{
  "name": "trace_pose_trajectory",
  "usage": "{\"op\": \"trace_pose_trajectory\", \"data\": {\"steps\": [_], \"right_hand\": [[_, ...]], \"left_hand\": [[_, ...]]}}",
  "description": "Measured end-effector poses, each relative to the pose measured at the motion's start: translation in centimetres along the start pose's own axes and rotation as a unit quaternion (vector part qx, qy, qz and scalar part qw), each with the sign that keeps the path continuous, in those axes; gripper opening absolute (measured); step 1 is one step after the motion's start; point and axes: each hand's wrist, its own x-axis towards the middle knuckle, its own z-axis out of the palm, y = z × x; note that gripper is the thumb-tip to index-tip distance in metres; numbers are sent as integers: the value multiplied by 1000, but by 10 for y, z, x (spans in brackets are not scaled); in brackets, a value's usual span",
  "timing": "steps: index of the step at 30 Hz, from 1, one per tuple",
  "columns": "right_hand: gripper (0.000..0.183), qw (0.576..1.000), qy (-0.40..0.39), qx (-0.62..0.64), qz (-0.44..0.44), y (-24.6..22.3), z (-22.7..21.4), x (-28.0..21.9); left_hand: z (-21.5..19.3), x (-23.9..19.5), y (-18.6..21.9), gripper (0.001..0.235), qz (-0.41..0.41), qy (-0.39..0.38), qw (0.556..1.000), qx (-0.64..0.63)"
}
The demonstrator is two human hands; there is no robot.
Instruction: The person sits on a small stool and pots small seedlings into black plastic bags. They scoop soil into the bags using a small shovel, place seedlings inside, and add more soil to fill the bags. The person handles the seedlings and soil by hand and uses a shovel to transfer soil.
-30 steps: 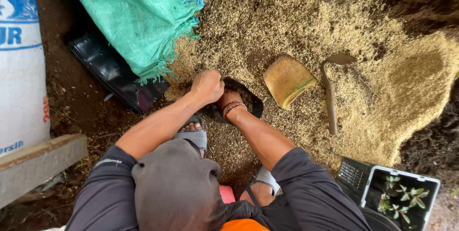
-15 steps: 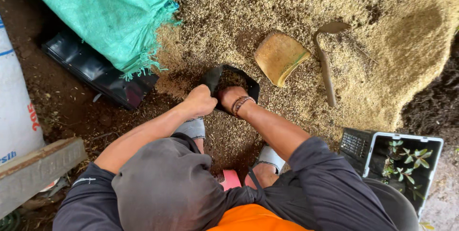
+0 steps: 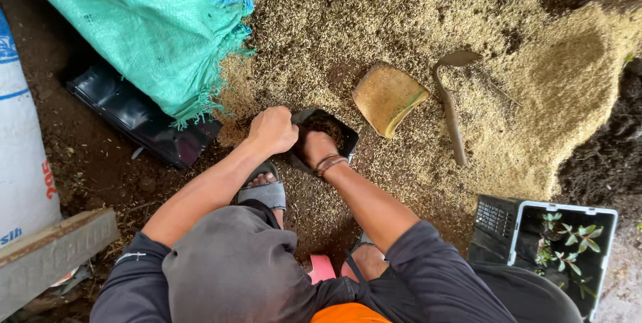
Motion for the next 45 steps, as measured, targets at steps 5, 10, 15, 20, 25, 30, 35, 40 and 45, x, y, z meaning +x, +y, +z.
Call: {"op": "trace_pose_trajectory", "data": {"steps": [5,10,15,20,25,30,35,40,45], "right_hand": [[22,979,-20,-127,-157,13,33,7],[18,953,-111,-199,-201,7,-15,-26],[25,999,41,11,-17,17,-36,-52],[23,998,56,10,18,55,33,-9],[24,998,51,-11,28,81,97,40],[20,986,-51,-157,-37,57,88,49],[23,984,-86,-157,-24,1,24,-9],[47,996,-20,-85,-1,-30,-37,-88],[46,989,-52,-136,6,-37,-52,-81]], "left_hand": [[-5,-26,-12,28,-34,-15,999,-22],[-26,-48,12,40,-27,-175,983,42],[-24,-8,30,50,98,-38,992,70],[-10,44,35,19,192,-94,969,122],[4,55,25,17,209,-45,976,41],[2,44,11,16,196,-38,979,40],[-16,36,7,16,114,-111,974,159],[5,34,31,35,317,85,930,166],[20,51,54,22,310,-5,928,208]]}}
